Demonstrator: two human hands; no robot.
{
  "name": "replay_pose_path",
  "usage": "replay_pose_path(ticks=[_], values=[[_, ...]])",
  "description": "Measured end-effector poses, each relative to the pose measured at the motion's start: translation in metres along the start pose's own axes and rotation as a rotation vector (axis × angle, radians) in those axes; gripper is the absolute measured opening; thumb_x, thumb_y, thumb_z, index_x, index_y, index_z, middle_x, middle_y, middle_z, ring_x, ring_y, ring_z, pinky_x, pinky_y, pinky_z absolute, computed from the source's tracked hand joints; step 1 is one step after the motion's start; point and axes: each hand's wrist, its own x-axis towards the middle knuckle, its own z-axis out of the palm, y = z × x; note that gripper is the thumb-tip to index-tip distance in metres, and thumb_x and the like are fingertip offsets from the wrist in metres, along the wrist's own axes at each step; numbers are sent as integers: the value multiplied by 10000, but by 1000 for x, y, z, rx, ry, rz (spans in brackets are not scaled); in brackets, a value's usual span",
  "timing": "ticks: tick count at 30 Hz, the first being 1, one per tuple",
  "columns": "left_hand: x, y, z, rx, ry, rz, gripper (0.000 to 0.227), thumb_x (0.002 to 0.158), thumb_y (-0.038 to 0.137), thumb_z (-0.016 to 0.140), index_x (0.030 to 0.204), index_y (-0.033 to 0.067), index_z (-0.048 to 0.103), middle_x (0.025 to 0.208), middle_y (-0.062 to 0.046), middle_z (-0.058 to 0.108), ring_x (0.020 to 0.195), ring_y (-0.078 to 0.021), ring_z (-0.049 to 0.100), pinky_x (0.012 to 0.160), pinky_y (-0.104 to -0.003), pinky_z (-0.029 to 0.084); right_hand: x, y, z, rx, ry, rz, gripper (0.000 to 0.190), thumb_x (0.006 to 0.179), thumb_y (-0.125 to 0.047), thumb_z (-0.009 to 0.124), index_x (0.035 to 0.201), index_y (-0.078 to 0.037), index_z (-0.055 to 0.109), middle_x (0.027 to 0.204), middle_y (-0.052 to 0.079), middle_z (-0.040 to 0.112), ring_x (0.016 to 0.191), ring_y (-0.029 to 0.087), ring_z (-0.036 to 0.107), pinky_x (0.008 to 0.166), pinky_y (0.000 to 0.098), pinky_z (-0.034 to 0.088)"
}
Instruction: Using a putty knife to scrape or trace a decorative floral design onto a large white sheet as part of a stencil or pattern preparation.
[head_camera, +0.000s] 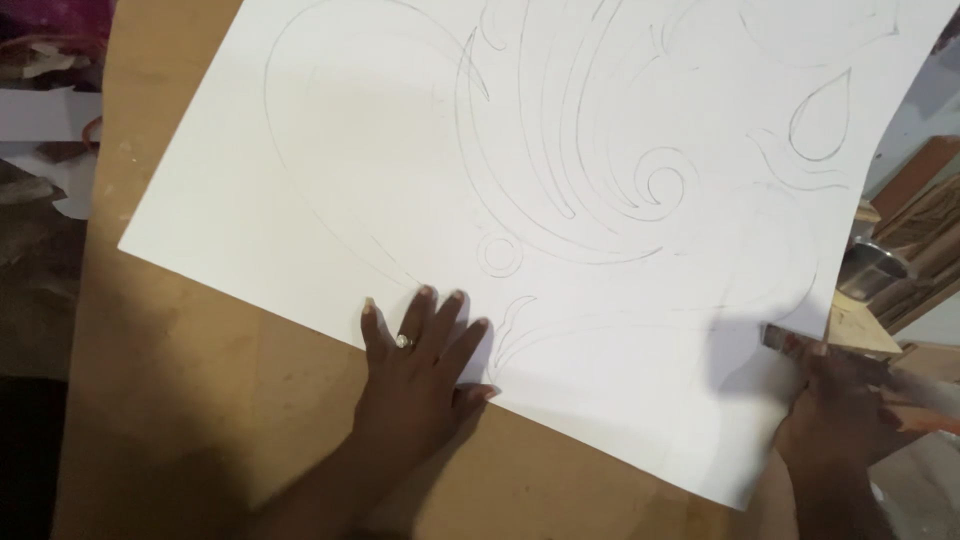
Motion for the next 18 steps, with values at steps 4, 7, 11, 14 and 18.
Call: replay_pose_path(ticks=[4,7,11,14,18], values=[[13,-10,11,108,27,4,857,766,613,723,1459,170,485,1559,-199,356,1449,-480,262,1013,-880,100,-2,15,19,-68,64,-137,354,1194,-316,597,1216,37,590,1104,241,639,867,316,604,839,468,477],[16,-10,13,127,-13,-12,929,740,684,706,1488,200,442,1591,-180,300,1470,-479,204,1008,-897,70,0,53,28,-125,105,-229,374,1204,-311,602,1204,62,589,1109,265,641,862,328,615,853,470,482],[17,-13,22,166,29,25,917,793,714,656,1521,204,434,1626,-173,288,1503,-468,191,1031,-892,68,-11,91,32,689,-311,1,391,1192,-408,559,1181,-23,627,1181,148,722,937,204,685,881,328,550],[31,-12,25,187,50,44,933,793,731,635,1529,196,431,1629,-183,282,1503,-473,187,1027,-893,61,-114,19,89,230,-528,-425,244,1102,-254,555,1071,-18,611,978,122,688,878,241,730,869,423,620],[44,-9,26,171,61,18,936,786,739,642,1531,211,435,1634,-152,295,1516,-448,195,1055,-885,67,-144,7,114,3,-678,-375,312,1072,-215,523,1016,26,713,943,149,724,836,251,698,811,403,568]])
